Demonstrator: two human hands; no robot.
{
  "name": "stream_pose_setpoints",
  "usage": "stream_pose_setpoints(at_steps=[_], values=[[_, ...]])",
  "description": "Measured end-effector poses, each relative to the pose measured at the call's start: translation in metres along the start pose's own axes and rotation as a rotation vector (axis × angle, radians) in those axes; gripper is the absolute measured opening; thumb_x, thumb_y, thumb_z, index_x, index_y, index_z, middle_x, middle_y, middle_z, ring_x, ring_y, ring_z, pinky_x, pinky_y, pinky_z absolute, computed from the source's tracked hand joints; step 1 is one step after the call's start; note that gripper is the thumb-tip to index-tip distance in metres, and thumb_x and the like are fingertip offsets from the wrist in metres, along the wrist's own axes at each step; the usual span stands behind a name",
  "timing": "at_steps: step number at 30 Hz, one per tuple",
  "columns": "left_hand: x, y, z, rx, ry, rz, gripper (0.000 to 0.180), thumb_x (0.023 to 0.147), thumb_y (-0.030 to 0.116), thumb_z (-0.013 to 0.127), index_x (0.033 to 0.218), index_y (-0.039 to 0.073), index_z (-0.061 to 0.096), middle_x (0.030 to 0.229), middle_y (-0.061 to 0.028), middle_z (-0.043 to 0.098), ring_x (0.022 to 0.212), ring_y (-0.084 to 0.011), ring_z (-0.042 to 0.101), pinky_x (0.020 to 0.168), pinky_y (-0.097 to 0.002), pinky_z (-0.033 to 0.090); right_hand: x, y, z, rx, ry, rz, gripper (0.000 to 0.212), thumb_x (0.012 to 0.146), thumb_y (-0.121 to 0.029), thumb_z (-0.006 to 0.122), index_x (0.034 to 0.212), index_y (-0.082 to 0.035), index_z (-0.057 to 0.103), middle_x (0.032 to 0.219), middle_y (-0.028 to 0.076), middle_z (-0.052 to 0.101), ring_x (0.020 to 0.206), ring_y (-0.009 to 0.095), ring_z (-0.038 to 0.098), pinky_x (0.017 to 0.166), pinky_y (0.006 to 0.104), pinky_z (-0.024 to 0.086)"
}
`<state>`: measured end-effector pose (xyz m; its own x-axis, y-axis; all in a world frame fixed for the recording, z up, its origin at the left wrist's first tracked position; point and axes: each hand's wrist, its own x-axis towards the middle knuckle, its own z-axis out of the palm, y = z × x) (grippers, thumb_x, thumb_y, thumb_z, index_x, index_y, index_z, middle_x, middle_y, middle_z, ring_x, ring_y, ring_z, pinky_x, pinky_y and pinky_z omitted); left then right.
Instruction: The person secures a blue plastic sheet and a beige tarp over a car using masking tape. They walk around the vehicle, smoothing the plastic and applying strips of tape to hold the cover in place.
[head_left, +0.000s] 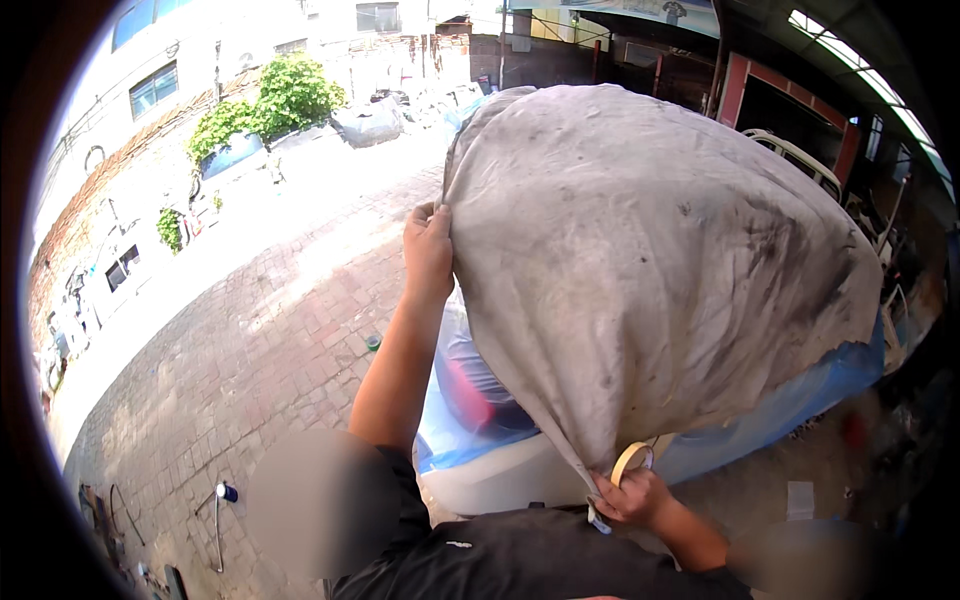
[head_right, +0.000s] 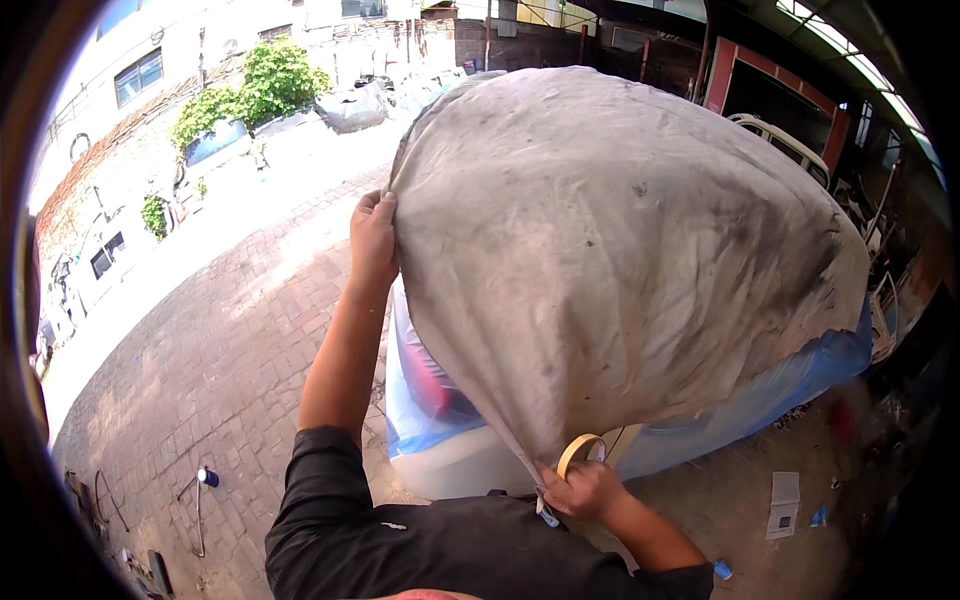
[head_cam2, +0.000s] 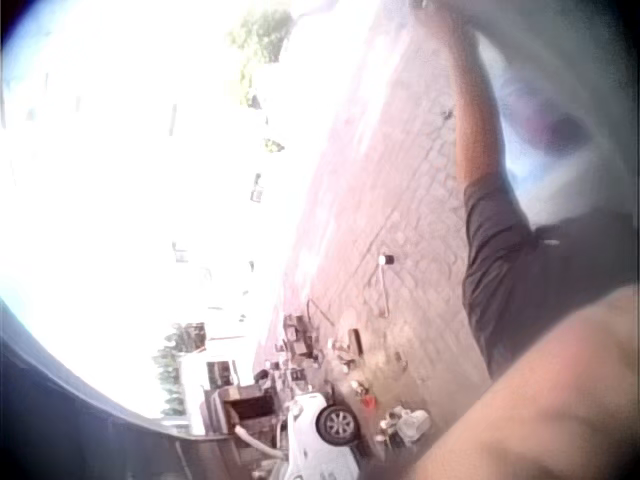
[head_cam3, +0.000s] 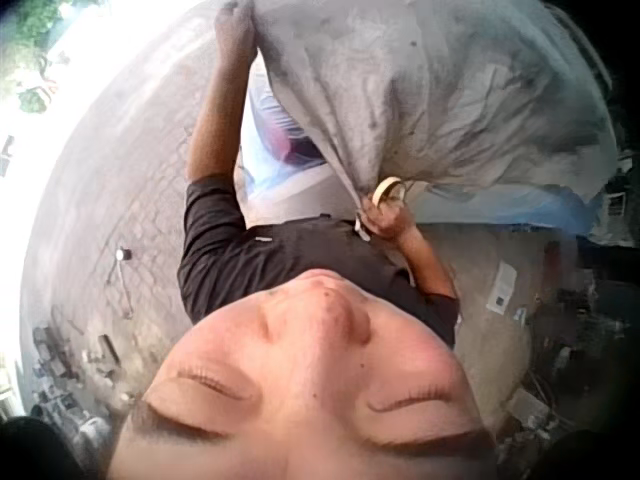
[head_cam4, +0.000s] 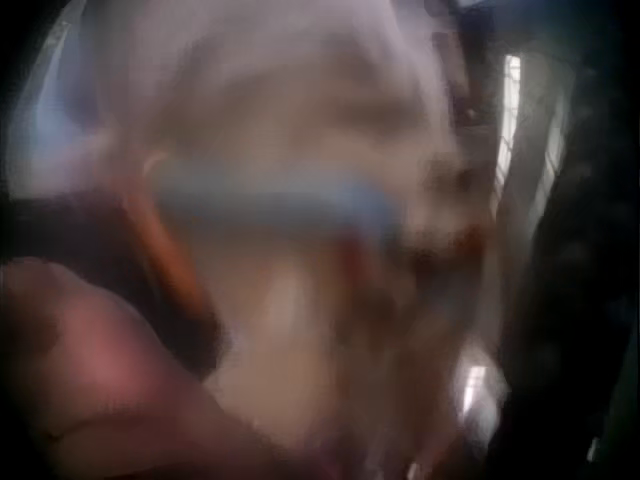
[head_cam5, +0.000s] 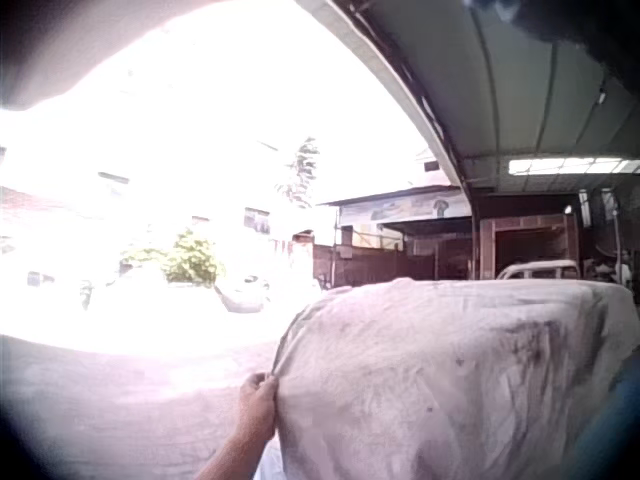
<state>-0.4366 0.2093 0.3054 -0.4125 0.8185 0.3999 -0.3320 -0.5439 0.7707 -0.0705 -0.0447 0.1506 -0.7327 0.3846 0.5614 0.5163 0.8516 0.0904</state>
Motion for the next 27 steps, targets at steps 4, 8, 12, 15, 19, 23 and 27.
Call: stream_pose_setpoints(at_steps=[4,8,12,15,19,23,27], values=[[-0.031,-0.035,-0.022,0.235,-0.047,-0.147,0.032,0.097,0.017,0.061,0.119,-0.005,0.053,0.091,-0.0116,0.069,0.07,-0.0124,0.061,0.06,-0.0271,0.048,-0.025,-0.036,0.013,-0.013,-0.187,0.188,0.06,0.077,-0.023,0.072,0.133,-0.006,0.062,0.061,0.004,0.049,0.05,0.023,0.055,0.049,0.0369,0.049],[-0.062,-0.031,-0.005,0.15,-0.173,-0.252,0.042,0.095,0.012,0.062,0.128,-0.006,0.045,0.081,-0.0054,0.061,0.058,-0.0105,0.054,0.049,-0.0266,0.041,-0.026,-0.057,0.026,-0.094,-0.172,0.31,0.06,0.077,-0.023,0.072,0.133,-0.007,0.063,0.063,0.004,0.049,0.053,0.022,0.057,0.052,0.0357,0.051],[-0.106,-0.028,-0.013,-0.023,-0.29,-0.266,0.053,0.093,0.017,0.068,0.133,-0.005,0.041,0.098,-0.0064,0.06,0.072,-0.0116,0.057,0.065,-0.0256,0.048,-0.014,-0.074,0.035,0.042,-0.279,0.44,0.048,0.086,-0.03,0.07,0.129,-0.01,0.062,0.079,0.011,0.06,0.071,0.029,0.065,0.061,0.0397,0.055],[-0.152,-0.034,-0.032,0.071,-0.335,-0.273,0.057,0.096,0.013,0.068,0.138,-0.005,0.035,0.112,-0.0114,0.062,0.096,-0.0163,0.064,0.074,-0.0257,0.051,-0.014,-0.087,0.054,0.262,-0.259,0.563,0.053,0.088,-0.04,0.071,0.129,-0.009,0.062,0.115,0.011,0.066,0.098,0.03,0.066,0.079,0.0393,0.056],[-0.214,-0.06,-0.05,0.174,-0.382,-0.271,0.058,0.097,0.012,0.067,0.14,-0.003,0.033,0.12,-0.0131,0.058,0.1,-0.0173,0.061,0.079,-0.0271,0.051,-0.056,-0.114,0.079,0.336,-0.076,0.943,0.048,0.09,-0.037,0.068,0.131,-0.011,0.061,0.111,0.015,0.065,0.094,0.035,0.065,0.084,0.0436,0.053],[-0.261,-0.078,-0.072,0.521,-0.396,-0.039,0.059,0.096,0.014,0.069,0.14,-0.003,0.034,0.128,-0.0144,0.05,0.104,-0.0185,0.055,0.089,-0.0323,0.048,-0.093,-0.13,0.088,0.41,-0.02,1.191,0.045,0.091,-0.035,0.069,0.129,-0.012,0.061,0.115,0.016,0.065,0.101,0.035,0.064,0.088,0.0444,0.053],[-0.3,-0.11,-0.074,0.701,-0.352,-0.079,0.062,0.093,0.018,0.073,0.137,-0.004,0.035,0.128,-0.0147,0.048,0.104,-0.0222,0.057,0.088,-0.0363,0.048,-0.158,-0.16,0.079,0.427,-0.029,1.179,0.047,0.09,-0.033,0.07,0.13,-0.012,0.06,0.124,0.016,0.063,0.114,0.036,0.061,0.093,0.0449,0.052]])
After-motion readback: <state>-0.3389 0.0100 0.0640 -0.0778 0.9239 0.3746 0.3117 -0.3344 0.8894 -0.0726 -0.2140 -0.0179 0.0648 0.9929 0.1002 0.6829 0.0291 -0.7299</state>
